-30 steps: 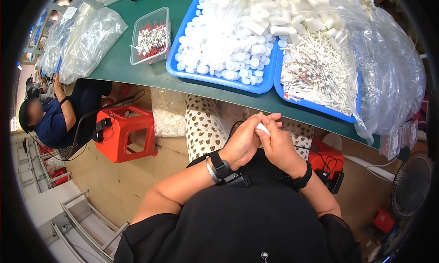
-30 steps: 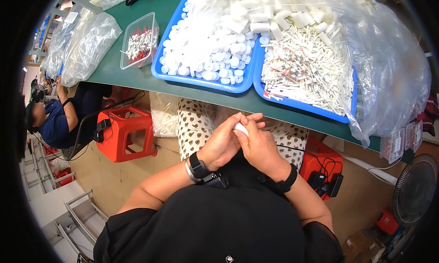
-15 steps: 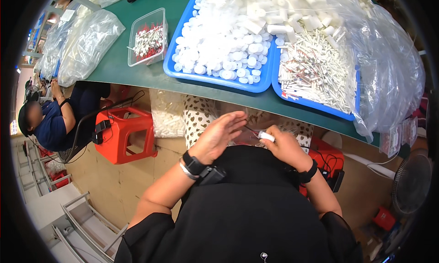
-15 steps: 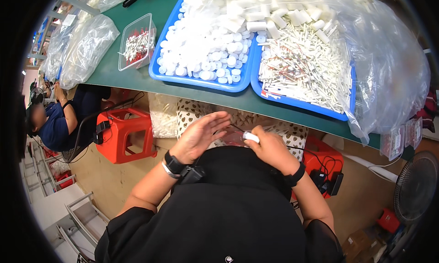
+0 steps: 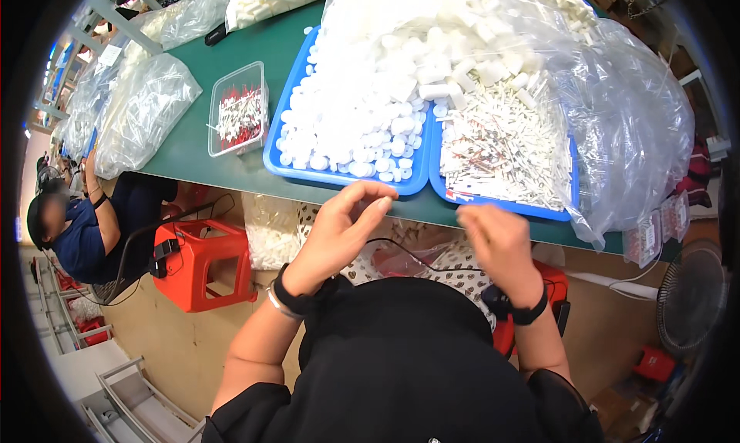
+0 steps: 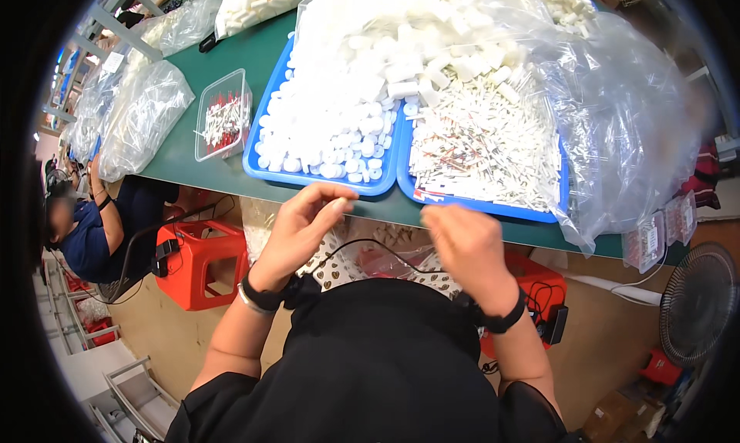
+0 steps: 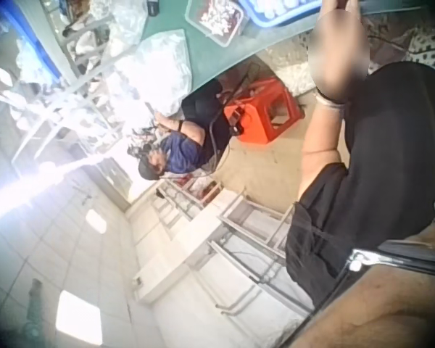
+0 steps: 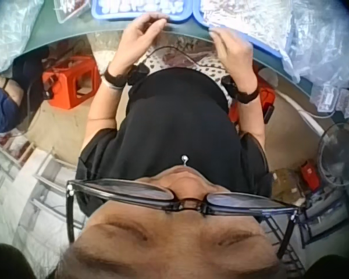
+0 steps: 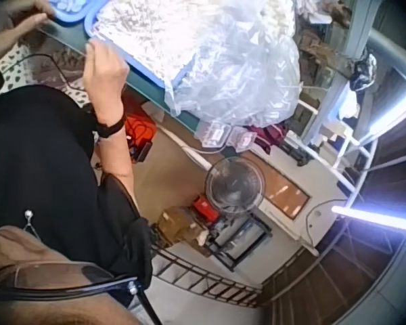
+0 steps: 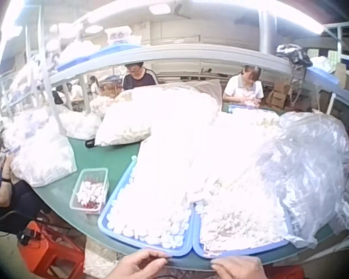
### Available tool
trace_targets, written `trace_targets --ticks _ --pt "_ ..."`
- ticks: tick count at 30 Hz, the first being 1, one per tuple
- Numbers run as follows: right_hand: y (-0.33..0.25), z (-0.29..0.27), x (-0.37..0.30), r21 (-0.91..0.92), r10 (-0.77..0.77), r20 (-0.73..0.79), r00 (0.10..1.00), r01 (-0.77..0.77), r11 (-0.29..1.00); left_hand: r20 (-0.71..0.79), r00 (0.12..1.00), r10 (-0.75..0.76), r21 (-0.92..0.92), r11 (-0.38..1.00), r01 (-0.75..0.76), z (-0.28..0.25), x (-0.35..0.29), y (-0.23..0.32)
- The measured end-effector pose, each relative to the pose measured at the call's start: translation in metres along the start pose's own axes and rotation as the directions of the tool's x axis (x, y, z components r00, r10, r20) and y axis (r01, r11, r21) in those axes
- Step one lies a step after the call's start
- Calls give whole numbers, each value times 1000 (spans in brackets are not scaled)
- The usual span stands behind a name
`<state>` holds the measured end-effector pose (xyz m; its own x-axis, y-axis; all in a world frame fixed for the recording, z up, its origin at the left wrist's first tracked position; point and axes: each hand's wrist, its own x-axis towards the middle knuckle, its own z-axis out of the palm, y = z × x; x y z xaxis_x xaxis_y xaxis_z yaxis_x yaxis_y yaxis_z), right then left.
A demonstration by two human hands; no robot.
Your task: The person sits at a workbench and repeatedly picks up small white cylindrical plastic pieces and thin metal rods. They insert the metal rods into the plastic pieces by hand and place the assembled units into a blue tray.
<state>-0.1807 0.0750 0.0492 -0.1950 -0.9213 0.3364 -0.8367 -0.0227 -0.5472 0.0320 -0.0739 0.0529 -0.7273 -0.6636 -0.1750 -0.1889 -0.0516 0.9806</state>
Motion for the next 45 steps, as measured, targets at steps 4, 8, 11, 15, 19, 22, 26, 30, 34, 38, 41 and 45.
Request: trace_targets --ticks 4,8,11,15,19,22,26,30,34,38,41,45 --pt "29 0 32 -252 -101 -135 986 65 966 -26 875 484 550 738 -391 16 47 -17" --pt "43 13 42 -337 -136 -53 989 110 935 41 833 552 720 562 -407 23 67 -24" --pt "47 14 47 -398 -193 13 981 182 899 58 868 493 753 550 -363 19 75 -22" --pt "43 10 56 -405 -222 135 966 258 877 86 902 424 784 529 -324 16 77 -16" --pt "46 7 56 -242 -227 41 973 230 942 47 901 432 815 505 -285 21 79 -14" --pt "41 1 47 102 -12 -169 986 29 994 -36 891 453 786 563 -255 23 79 -19" --pt "30 -8 35 679 396 -164 903 -188 710 -178 943 281 431 884 -182 24 74 -8" --pt "20 -8 17 935 438 32 899 -182 305 54 994 -92 -459 882 106 36 51 -4" --pt "3 0 6 944 395 96 914 -209 254 402 911 -90 -832 380 405 51 29 -25" --pt "5 7 3 916 393 74 917 -219 337 404 908 -110 -870 260 418 56 23 -34" --pt "5 7 2 902 391 79 917 -233 364 388 910 -146 -885 217 412 56 21 -34" --pt "3 7 2 904 365 91 927 -230 360 376 913 -161 -899 176 401 57 21 -36"
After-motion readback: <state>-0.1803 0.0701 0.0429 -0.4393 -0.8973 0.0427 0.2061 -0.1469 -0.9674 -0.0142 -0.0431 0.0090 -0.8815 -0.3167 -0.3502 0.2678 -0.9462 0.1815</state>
